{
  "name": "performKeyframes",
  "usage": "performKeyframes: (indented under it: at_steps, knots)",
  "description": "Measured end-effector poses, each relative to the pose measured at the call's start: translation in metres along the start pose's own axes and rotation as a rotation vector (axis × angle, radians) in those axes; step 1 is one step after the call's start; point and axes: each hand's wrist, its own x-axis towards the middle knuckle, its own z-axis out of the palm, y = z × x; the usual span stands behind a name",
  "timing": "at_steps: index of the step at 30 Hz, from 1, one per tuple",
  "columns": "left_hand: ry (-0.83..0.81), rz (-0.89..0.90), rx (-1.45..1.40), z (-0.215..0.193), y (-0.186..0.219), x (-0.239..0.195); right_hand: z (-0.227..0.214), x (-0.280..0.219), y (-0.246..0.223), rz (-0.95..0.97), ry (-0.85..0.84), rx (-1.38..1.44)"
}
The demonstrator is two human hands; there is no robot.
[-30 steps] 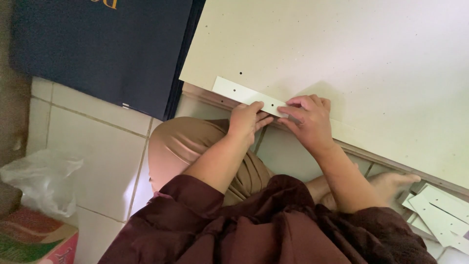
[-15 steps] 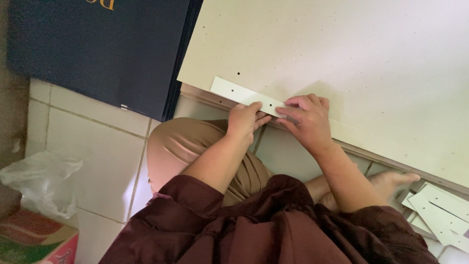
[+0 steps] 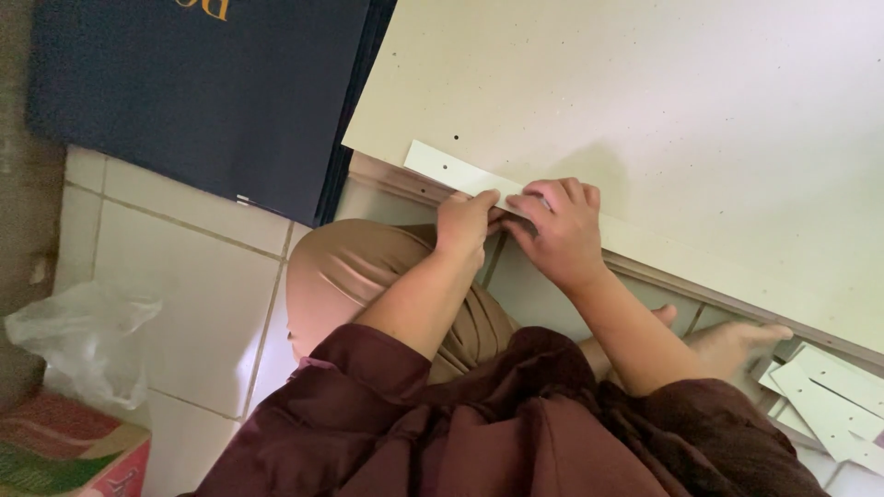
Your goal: The person sits on the floor and assembles a dark blue paper cover with gold lettering onto a large white board. They align the cover, smooth it down, and then use a small wooden stick to apply adhesive to the board's edge before pressing the cover into place.
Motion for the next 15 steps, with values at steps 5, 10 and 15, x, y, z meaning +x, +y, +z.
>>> performKeyframes:
  at_steps: [5, 10, 15]
  knots:
    - [0.032, 0.011, 0.007, 0.0, 0.008, -0.006, 0.004, 0.005, -0.003, -0.074, 0.145, -0.084]
    - [0.085, 0.04, -0.108, 0.0, 0.056, -0.048, 0.006, 0.004, -0.004, -0.1, 0.205, -0.099]
    - [0.161, 0.078, -0.199, -0.003, 0.055, -0.045, 0.009, -0.001, -0.005, -0.102, 0.223, -0.129]
